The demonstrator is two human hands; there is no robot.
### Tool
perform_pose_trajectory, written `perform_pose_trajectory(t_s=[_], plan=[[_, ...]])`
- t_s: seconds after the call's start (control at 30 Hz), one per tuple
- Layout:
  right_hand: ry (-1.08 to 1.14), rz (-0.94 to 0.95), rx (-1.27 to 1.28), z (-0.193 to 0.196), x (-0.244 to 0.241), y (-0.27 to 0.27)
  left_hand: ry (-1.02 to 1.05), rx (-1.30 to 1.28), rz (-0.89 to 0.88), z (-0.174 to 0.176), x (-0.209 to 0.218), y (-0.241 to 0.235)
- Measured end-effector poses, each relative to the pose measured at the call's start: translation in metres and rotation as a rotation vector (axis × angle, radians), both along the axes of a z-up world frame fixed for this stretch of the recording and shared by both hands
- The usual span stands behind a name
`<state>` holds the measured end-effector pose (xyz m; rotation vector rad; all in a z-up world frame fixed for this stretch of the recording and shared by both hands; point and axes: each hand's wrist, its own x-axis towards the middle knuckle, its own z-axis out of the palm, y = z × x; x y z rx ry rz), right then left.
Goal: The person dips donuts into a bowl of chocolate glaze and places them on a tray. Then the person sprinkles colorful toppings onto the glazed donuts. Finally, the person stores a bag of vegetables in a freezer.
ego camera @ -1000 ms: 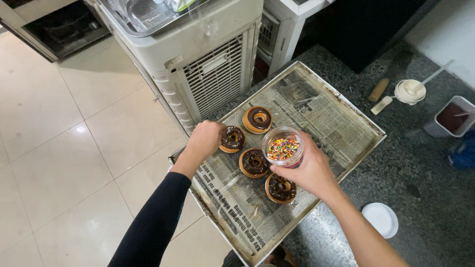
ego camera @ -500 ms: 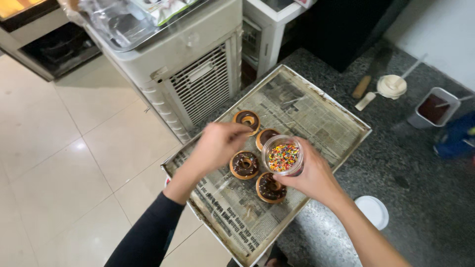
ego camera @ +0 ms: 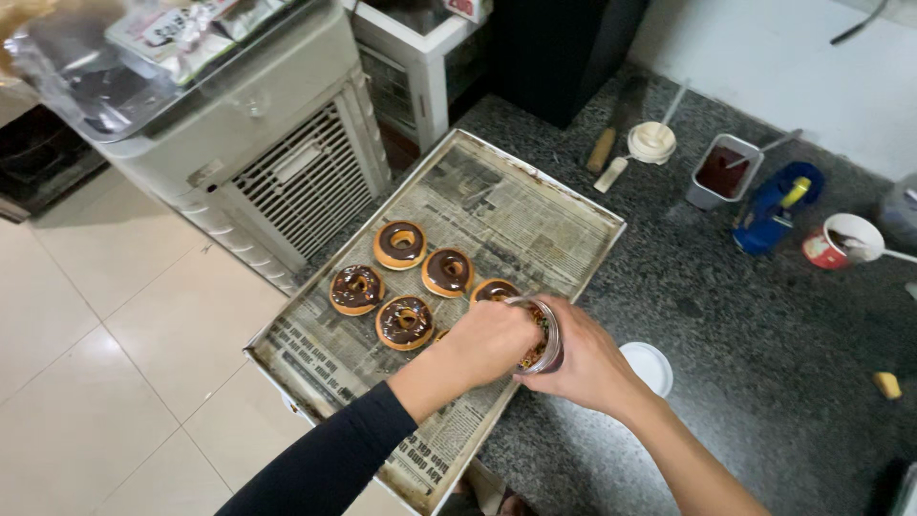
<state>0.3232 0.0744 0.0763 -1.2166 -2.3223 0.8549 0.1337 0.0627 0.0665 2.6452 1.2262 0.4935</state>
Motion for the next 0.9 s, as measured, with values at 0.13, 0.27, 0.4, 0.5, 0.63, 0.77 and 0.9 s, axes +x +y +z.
perform_pose_trajectory(t_s=[0.13,0.27,0.4,0.5,0.63,0.77,0.9], plan=[[0.027,-0.076,-0.080,-0.013,0.020,-0.001,-0.256,-0.103,0.022,0.002,0.004,0.000],[0.103,-0.187,-0.139,-0.027,0.039,0.000,-0.626,-0.437,0.215,0.008,-0.012,0.015],[0.078,-0.299,-0.056,-0.034,0.056,0.006,-0.754,-0.585,0.374,0.008,-0.026,0.030],[0.100,-0.338,-0.077,-0.037,0.064,0.009,-0.592,-0.516,0.431,0.000,-0.023,0.037],[0.082,-0.350,-0.087,-0.039,0.067,0.012,-0.403,-0.325,0.400,-0.025,-0.013,0.045],[0.062,-0.349,-0.086,-0.040,0.063,0.012,-0.307,-0.239,0.417,-0.049,-0.008,0.061],[0.045,-0.342,-0.147,-0.036,0.060,0.011,-0.224,-0.202,0.450,-0.061,-0.013,0.073]])
